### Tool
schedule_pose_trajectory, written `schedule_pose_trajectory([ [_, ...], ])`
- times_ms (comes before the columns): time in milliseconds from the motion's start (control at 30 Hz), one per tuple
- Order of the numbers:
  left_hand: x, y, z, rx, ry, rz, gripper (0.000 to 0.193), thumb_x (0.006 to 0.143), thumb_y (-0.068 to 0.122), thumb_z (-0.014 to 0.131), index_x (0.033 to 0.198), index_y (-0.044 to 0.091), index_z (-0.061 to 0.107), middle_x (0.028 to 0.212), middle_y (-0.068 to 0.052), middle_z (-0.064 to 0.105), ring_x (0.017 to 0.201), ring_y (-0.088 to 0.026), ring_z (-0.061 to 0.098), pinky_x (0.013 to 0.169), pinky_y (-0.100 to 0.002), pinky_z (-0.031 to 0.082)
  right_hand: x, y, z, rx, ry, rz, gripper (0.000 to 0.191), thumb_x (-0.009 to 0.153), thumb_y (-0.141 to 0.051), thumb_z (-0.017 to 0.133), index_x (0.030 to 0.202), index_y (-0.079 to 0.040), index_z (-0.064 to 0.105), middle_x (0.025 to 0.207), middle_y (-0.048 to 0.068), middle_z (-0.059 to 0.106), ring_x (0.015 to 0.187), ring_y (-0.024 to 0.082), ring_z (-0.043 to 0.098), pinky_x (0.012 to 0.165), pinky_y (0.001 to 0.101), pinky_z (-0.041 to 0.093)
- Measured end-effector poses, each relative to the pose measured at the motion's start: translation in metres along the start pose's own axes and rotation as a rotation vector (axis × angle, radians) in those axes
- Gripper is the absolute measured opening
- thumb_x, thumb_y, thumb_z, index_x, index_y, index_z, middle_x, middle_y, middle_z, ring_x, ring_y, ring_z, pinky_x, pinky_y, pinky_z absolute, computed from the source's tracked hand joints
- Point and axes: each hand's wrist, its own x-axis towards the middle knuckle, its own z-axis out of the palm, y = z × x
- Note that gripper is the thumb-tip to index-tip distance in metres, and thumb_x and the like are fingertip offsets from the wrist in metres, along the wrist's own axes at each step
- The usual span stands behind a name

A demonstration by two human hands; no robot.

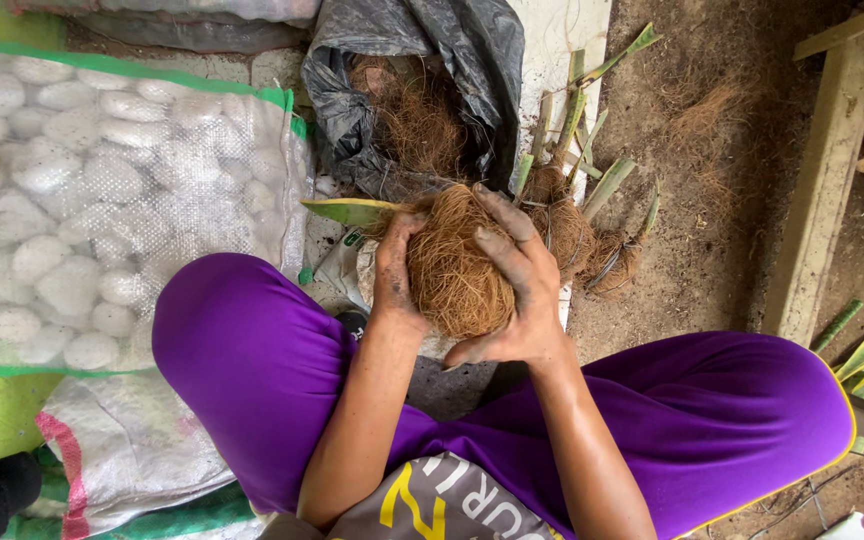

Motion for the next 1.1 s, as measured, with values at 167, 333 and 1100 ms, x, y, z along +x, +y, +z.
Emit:
schedule_pose_trajectory([
  [167,-0.014,0.010,0.025,0.104,-0.033,0.052,0.049,0.096,0.032,0.065,0.138,0.007,0.058,0.132,-0.013,0.061,0.111,-0.025,0.066,0.092,-0.041,0.059,-0.005,0.000,-0.001,-0.112,-0.043,0.101,0.099,0.066,-0.070,0.084,0.147,-0.018,0.062,0.157,0.021,0.050,0.148,0.038,0.054,0.123,0.0533,0.049],
  [333,-0.003,0.016,0.034,0.360,-0.334,0.193,0.058,0.099,0.032,0.070,0.149,0.008,0.055,0.169,-0.010,0.043,0.138,-0.023,0.052,0.122,-0.050,0.046,-0.014,0.012,0.001,0.316,0.049,0.329,0.090,0.068,-0.063,0.089,0.134,-0.008,0.063,0.146,0.018,0.059,0.140,0.035,0.060,0.120,0.0536,0.054],
  [1100,0.025,0.006,-0.013,0.019,-0.019,0.087,0.054,0.099,0.052,0.056,0.123,0.004,0.060,0.113,-0.016,0.068,0.099,-0.031,0.072,0.083,-0.050,0.065,0.034,-0.008,-0.073,0.410,0.194,0.605,0.079,0.092,-0.064,0.069,0.145,-0.007,0.054,0.139,0.031,0.056,0.133,0.043,0.061,0.123,0.0561,0.054],
])
